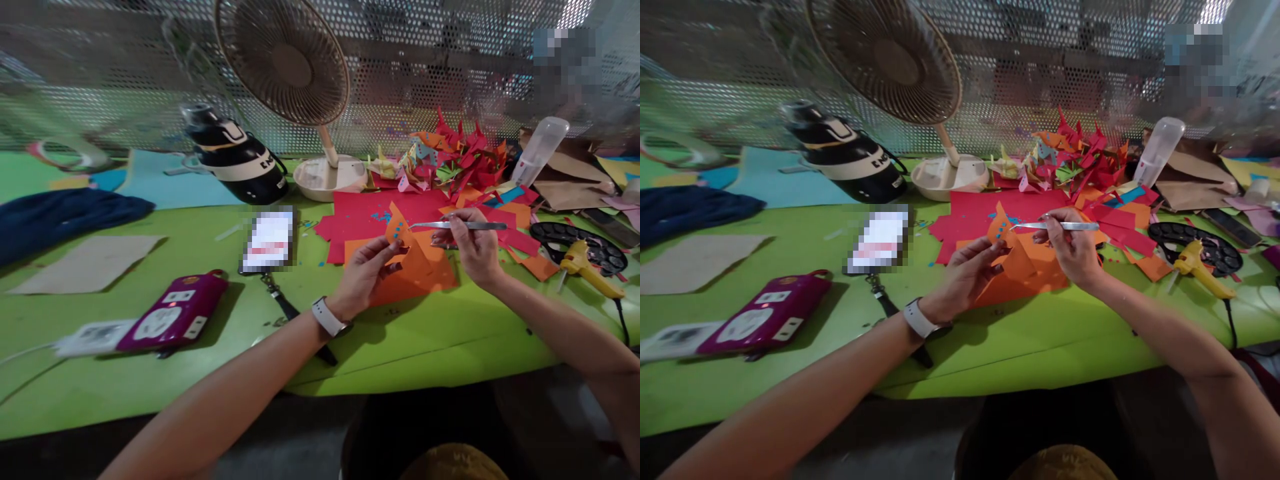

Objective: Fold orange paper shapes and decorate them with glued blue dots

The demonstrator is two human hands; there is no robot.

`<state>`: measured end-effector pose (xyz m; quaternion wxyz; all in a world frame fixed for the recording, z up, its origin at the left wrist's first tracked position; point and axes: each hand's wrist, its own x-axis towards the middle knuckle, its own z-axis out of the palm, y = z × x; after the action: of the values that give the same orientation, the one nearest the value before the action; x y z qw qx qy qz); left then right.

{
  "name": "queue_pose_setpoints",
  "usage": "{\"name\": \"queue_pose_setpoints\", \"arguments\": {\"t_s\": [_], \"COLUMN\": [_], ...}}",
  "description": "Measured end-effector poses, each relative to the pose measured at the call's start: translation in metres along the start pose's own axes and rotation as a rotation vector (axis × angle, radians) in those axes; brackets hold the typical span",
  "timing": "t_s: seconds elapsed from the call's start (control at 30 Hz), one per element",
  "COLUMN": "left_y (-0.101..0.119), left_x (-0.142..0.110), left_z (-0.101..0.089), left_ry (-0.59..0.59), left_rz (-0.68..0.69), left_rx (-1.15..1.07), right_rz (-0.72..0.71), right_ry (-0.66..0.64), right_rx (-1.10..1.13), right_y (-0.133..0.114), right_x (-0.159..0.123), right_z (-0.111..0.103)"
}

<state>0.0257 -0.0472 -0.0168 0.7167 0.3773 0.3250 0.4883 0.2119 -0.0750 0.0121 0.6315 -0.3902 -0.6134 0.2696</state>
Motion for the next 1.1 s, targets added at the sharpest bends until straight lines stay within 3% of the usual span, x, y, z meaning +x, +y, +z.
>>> {"name": "queue_pose_setpoints", "arguments": {"t_s": [1.1], "left_y": [-0.0024], "left_x": [0.0000], "left_z": [-0.0021], "left_ry": [-0.012], "left_rz": [0.013], "left_rx": [0.012], "right_rz": [0.071], "right_ry": [-0.011], "right_rx": [-0.015], "right_y": [0.0000], "right_x": [0.0021], "right_z": [-0.0022]}}
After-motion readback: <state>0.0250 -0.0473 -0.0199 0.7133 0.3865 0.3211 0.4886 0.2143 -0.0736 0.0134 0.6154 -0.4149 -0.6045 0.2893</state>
